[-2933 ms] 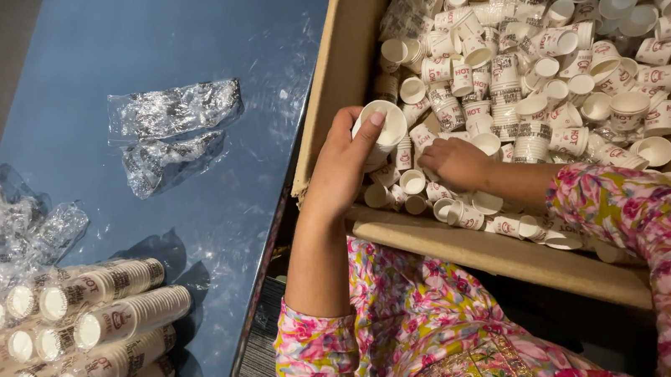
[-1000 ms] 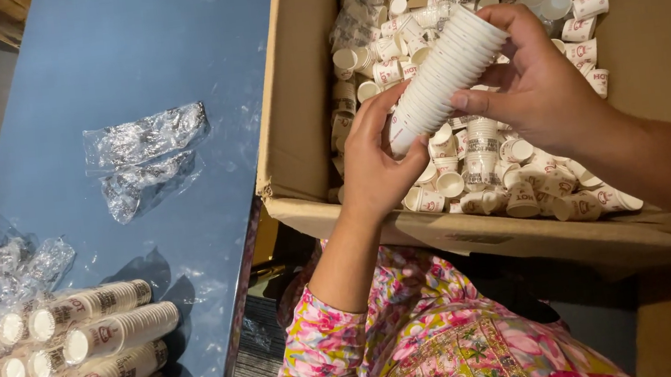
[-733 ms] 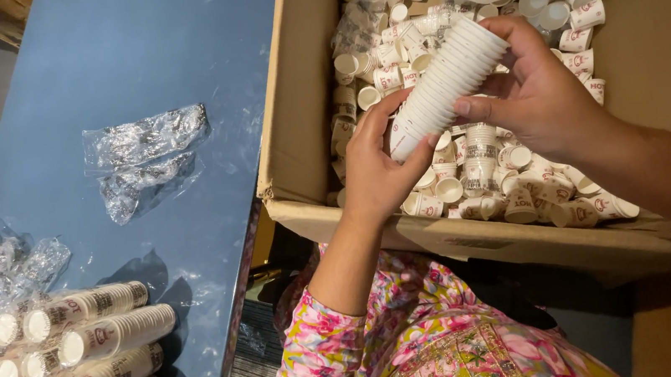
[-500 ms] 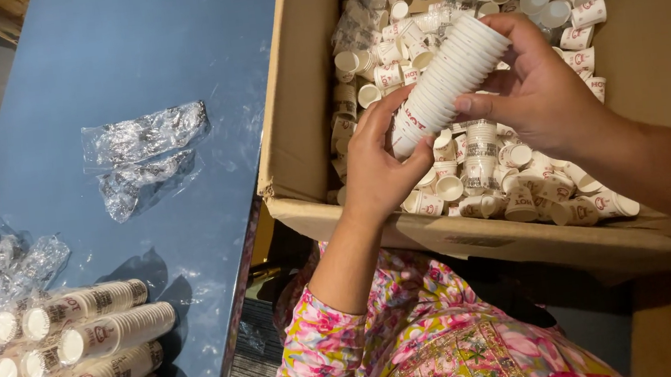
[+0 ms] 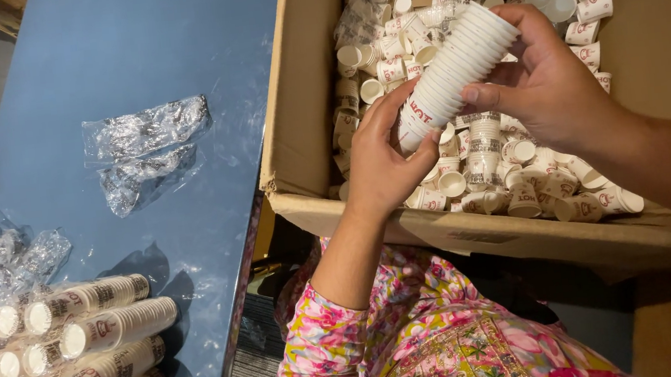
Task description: Sorting and stacking small paper cups from a large box.
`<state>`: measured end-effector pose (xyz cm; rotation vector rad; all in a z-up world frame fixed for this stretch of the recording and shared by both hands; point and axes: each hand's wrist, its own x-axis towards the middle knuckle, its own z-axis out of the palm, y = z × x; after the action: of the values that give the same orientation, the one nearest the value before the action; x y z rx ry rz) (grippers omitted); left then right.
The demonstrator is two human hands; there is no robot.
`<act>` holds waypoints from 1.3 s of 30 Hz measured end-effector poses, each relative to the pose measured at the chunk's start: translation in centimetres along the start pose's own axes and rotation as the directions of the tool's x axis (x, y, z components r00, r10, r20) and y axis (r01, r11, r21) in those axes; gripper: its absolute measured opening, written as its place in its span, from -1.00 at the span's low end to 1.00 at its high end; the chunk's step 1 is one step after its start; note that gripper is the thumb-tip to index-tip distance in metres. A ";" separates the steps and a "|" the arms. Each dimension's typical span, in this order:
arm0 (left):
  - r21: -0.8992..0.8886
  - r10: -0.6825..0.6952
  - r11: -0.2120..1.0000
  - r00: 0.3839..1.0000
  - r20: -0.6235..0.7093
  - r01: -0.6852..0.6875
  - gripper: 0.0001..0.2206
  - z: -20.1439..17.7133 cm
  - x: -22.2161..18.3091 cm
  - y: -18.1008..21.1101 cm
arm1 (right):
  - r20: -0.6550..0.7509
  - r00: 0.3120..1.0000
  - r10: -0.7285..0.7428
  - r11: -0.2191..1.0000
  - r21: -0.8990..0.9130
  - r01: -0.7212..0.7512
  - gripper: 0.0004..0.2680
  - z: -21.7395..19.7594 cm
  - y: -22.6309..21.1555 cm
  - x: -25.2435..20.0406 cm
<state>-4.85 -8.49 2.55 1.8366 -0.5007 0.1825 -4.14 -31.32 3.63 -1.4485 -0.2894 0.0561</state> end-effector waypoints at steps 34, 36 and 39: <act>-0.188 -0.120 0.974 0.991 0.066 0.130 -0.51 0.4 -0.1 -0.9 | 0.119 0.989 -0.085 0.991 -0.095 0.097 -0.54 0.6 0.9 -1.7; -0.191 -0.127 0.972 0.990 0.065 0.137 -0.51 0.4 -0.1 -0.8 | 0.119 0.989 -0.088 0.991 -0.087 0.099 -0.54 0.3 1.4 -1.7; -0.209 -0.124 0.969 0.990 0.063 0.134 -0.51 0.4 -0.1 -0.9 | 0.115 0.990 -0.087 0.993 -0.069 0.095 -0.53 0.0 1.8 -1.6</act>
<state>-4.57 -8.63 1.56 1.6598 -0.4166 -0.0056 -5.48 -31.41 1.55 -1.5071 -0.4534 0.0526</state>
